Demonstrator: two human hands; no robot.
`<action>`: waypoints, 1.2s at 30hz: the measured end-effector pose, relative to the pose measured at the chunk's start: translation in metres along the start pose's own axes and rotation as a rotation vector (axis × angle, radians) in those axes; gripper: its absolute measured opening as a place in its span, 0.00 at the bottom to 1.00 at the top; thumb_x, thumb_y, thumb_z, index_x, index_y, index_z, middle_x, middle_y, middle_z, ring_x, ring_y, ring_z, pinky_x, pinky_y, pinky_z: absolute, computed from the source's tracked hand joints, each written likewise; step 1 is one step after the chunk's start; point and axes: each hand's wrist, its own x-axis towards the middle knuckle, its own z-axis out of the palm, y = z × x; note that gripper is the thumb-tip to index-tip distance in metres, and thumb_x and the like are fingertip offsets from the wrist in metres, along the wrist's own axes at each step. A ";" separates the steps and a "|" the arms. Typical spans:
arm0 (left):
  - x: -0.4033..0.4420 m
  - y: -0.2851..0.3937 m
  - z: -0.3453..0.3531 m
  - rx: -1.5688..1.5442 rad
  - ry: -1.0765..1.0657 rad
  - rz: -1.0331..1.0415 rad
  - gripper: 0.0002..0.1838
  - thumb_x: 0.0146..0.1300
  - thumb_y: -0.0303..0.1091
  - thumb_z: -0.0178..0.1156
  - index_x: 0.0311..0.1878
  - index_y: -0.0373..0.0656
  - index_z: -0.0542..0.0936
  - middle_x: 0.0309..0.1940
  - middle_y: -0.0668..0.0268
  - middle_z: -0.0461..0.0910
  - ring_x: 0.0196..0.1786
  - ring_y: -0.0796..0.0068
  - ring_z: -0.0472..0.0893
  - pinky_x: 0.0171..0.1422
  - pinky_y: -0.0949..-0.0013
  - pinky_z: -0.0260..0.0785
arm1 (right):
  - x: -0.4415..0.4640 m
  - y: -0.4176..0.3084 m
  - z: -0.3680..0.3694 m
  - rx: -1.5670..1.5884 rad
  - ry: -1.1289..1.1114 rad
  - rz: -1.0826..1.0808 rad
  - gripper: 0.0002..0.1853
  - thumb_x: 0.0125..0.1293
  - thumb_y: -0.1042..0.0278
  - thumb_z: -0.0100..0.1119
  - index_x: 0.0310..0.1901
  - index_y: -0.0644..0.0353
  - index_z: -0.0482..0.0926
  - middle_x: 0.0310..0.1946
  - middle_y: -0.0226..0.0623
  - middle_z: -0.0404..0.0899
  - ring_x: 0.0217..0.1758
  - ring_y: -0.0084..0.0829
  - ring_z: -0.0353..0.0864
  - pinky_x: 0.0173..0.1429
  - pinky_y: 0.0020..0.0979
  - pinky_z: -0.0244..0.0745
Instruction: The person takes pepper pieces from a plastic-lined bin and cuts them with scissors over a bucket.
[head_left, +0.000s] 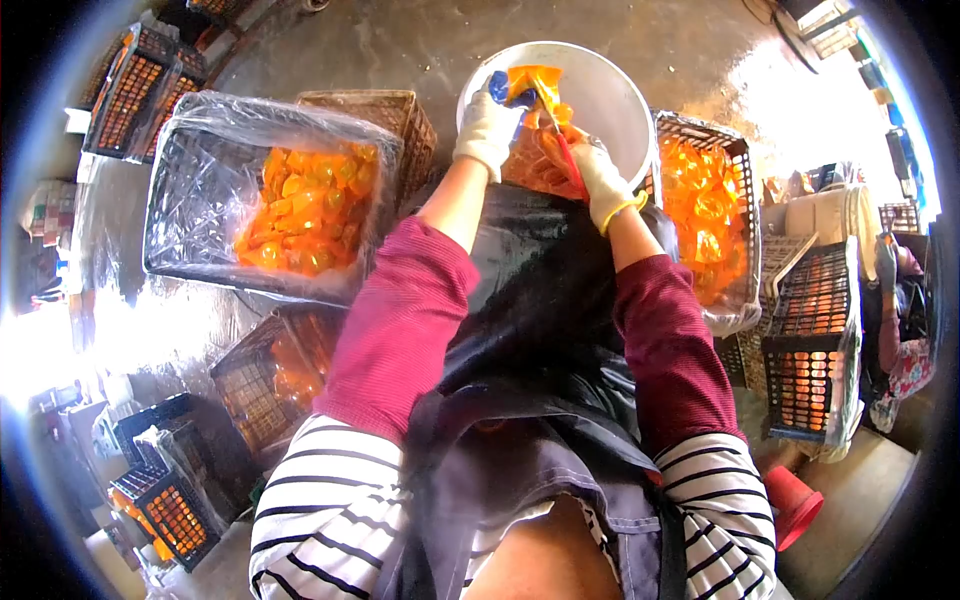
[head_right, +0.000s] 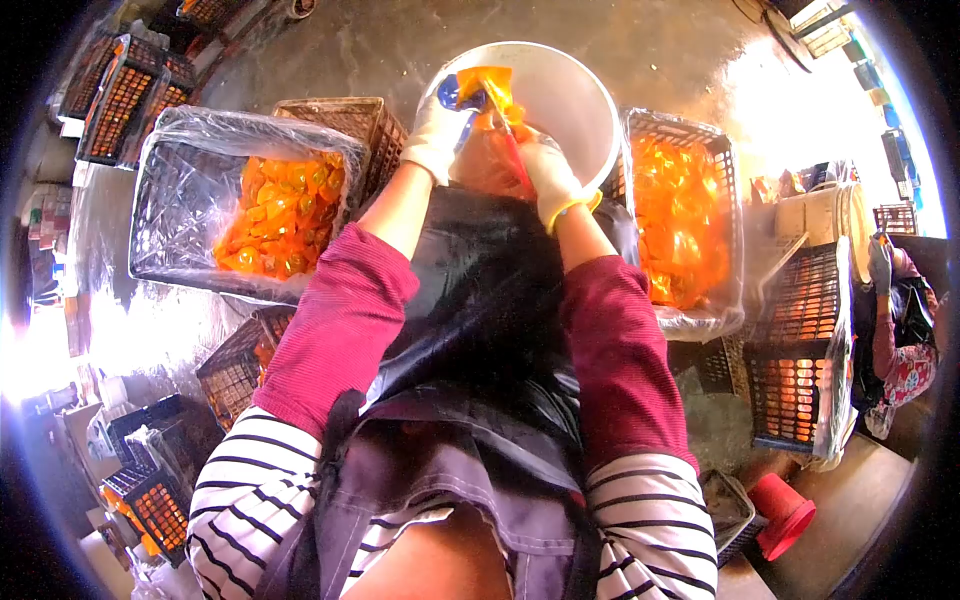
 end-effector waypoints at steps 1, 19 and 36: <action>0.003 -0.014 0.002 -0.249 -0.029 -0.016 0.24 0.50 0.40 0.71 0.50 0.41 0.79 0.36 0.64 0.82 0.38 0.69 0.80 0.46 0.71 0.72 | 0.005 0.014 0.001 0.241 -0.067 0.012 0.16 0.67 0.55 0.55 0.45 0.60 0.80 0.32 0.33 0.82 0.34 0.28 0.80 0.36 0.28 0.73; -0.102 -0.126 -0.303 0.110 0.388 -0.464 0.13 0.59 0.44 0.62 0.43 0.49 0.82 0.26 0.68 0.79 0.26 0.74 0.77 0.30 0.68 0.68 | 0.011 0.034 -0.094 1.421 -0.158 -0.151 0.42 0.54 0.37 0.59 0.58 0.69 0.68 0.56 0.43 0.73 0.59 0.41 0.69 0.68 0.48 0.56; -0.077 -0.159 -0.227 0.418 -0.104 -0.556 0.34 0.53 0.55 0.63 0.56 0.39 0.74 0.55 0.51 0.75 0.58 0.56 0.74 0.60 0.61 0.66 | 0.013 0.006 -0.058 1.230 -0.330 0.005 0.27 0.65 0.48 0.53 0.55 0.63 0.73 0.59 0.38 0.73 0.60 0.37 0.73 0.68 0.37 0.64</action>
